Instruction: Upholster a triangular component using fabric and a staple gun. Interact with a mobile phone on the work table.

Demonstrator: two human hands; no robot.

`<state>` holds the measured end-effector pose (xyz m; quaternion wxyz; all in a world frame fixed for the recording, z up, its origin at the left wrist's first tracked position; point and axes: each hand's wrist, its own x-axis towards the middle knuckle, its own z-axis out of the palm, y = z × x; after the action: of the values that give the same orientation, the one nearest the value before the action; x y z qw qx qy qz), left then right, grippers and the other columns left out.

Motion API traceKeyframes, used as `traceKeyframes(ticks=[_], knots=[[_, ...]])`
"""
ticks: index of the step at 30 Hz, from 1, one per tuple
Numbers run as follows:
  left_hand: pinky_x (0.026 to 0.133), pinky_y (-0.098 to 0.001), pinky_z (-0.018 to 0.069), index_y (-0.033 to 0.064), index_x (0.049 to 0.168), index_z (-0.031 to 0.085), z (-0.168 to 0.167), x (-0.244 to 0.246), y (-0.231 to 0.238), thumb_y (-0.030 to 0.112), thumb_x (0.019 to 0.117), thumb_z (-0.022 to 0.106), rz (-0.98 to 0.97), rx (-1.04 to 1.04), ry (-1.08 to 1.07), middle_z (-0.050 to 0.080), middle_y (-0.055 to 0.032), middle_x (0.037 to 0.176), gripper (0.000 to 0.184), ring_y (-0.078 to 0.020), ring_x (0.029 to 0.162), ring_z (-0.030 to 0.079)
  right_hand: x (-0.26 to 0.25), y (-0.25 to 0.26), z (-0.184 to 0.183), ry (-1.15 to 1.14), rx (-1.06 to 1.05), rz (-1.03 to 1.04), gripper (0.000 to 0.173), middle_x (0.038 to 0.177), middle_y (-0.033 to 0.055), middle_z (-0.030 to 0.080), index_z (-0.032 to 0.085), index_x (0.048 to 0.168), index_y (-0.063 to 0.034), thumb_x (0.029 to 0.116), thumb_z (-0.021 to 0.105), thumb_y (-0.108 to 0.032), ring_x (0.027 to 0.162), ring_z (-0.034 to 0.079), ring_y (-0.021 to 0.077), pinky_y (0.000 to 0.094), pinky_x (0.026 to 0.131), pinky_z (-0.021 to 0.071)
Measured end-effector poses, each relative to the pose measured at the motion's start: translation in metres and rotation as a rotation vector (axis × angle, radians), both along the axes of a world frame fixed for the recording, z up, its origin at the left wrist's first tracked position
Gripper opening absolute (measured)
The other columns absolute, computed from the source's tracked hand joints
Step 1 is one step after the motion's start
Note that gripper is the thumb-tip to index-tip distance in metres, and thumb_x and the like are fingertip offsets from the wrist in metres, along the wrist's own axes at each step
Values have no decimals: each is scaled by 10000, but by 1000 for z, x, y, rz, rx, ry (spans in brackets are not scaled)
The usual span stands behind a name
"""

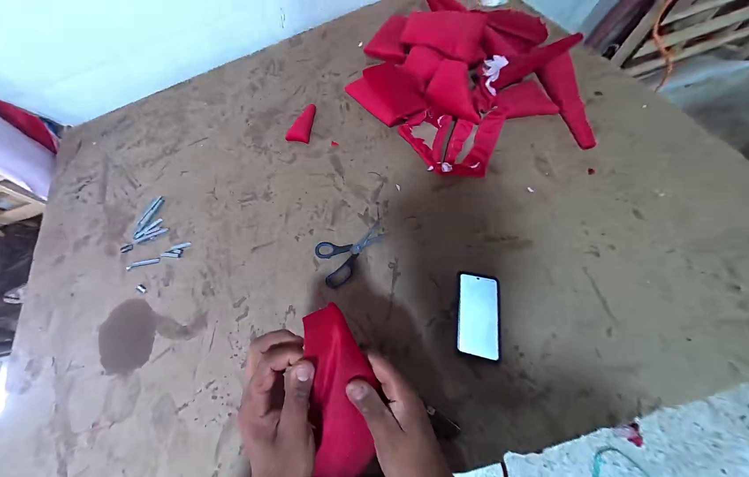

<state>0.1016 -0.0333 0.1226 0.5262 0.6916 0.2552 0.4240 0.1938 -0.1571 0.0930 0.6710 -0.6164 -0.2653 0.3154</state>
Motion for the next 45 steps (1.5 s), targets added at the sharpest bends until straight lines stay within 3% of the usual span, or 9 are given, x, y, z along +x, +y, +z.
traceKeyframes(ticks=[4, 8, 12, 17, 21, 25, 36, 40, 45], knots=[[737, -322, 602, 38, 1313, 612, 10, -4, 7, 284, 922, 775, -60, 21, 77, 688, -70, 983, 490, -170, 800, 662, -6, -13, 5, -48, 11, 55, 455, 967, 31, 735, 655, 1179, -41, 1024, 571, -461, 859, 722, 113, 338, 765, 641], [743, -278, 614, 105, 1101, 771, 26, -15, 9, 203, 971, 711, -1, 280, 178, 728, -8, 939, 174, -116, 807, 689, -9, -19, 14, -76, -17, 52, 414, 936, 18, 738, 666, 1166, -58, 1022, 590, -439, 832, 721, 104, 339, 746, 638], [772, -258, 595, 101, 987, 730, 42, -15, 1, 231, 1029, 611, 42, 371, 280, 702, 9, 928, 181, -90, 860, 677, -20, -20, 26, -47, -102, -1, 379, 890, 8, 735, 684, 1131, -75, 1007, 624, -429, 789, 715, 101, 352, 710, 632], [801, -290, 593, -73, 1403, 485, 53, -7, -7, 469, 1077, 430, 29, 304, 351, 647, -97, 1140, 634, -121, 932, 650, -28, -22, 35, -114, -214, 10, 397, 867, 12, 732, 696, 1124, -102, 996, 628, -471, 780, 711, 117, 391, 713, 618], [537, -227, 550, 101, 950, 634, 40, 2, -8, 385, 1083, 451, 158, 310, 312, 636, 43, 748, 363, -48, 614, 614, -34, -25, 38, -175, -238, 18, 421, 834, 9, 722, 697, 1111, -119, 992, 610, -513, 752, 704, 119, 398, 679, 611], [427, -264, 482, 128, 707, 623, 36, 2, -13, 383, 1091, 444, 177, 152, 280, 569, 33, 568, 495, -86, 463, 548, -36, -27, 41, -199, -241, 16, 458, 776, 6, 696, 696, 1072, -124, 989, 582, -559, 701, 687, 130, 404, 635, 594], [421, -250, 415, 95, 599, 561, 17, 4, 5, 308, 1059, 495, 27, -318, -40, 469, 11, 498, 511, -81, 428, 462, -38, -12, 25, -69, 152, 164, 494, 735, 20, 654, 678, 980, -65, 1010, 549, -542, 655, 652, 103, 310, 584, 569], [496, -246, 487, 71, 693, 646, 10, 3, 10, 285, 1057, 485, -134, -600, -51, 564, 9, 571, 452, -68, 509, 547, -52, 2, 21, 13, 134, 181, 628, 988, 14, 740, 662, 1213, -40, 1029, 431, -594, 917, 714, 64, 305, 844, 619], [438, -265, 418, 96, 570, 555, -10, -10, 27, 293, 1040, 537, -40, -332, 209, 492, 4, 501, 509, -84, 444, 474, -73, 23, 12, -7, -192, 200, 833, 1304, 93, 662, 522, 1440, -21, 1034, 208, -677, 1236, 605, 78, 337, 1096, 484]])
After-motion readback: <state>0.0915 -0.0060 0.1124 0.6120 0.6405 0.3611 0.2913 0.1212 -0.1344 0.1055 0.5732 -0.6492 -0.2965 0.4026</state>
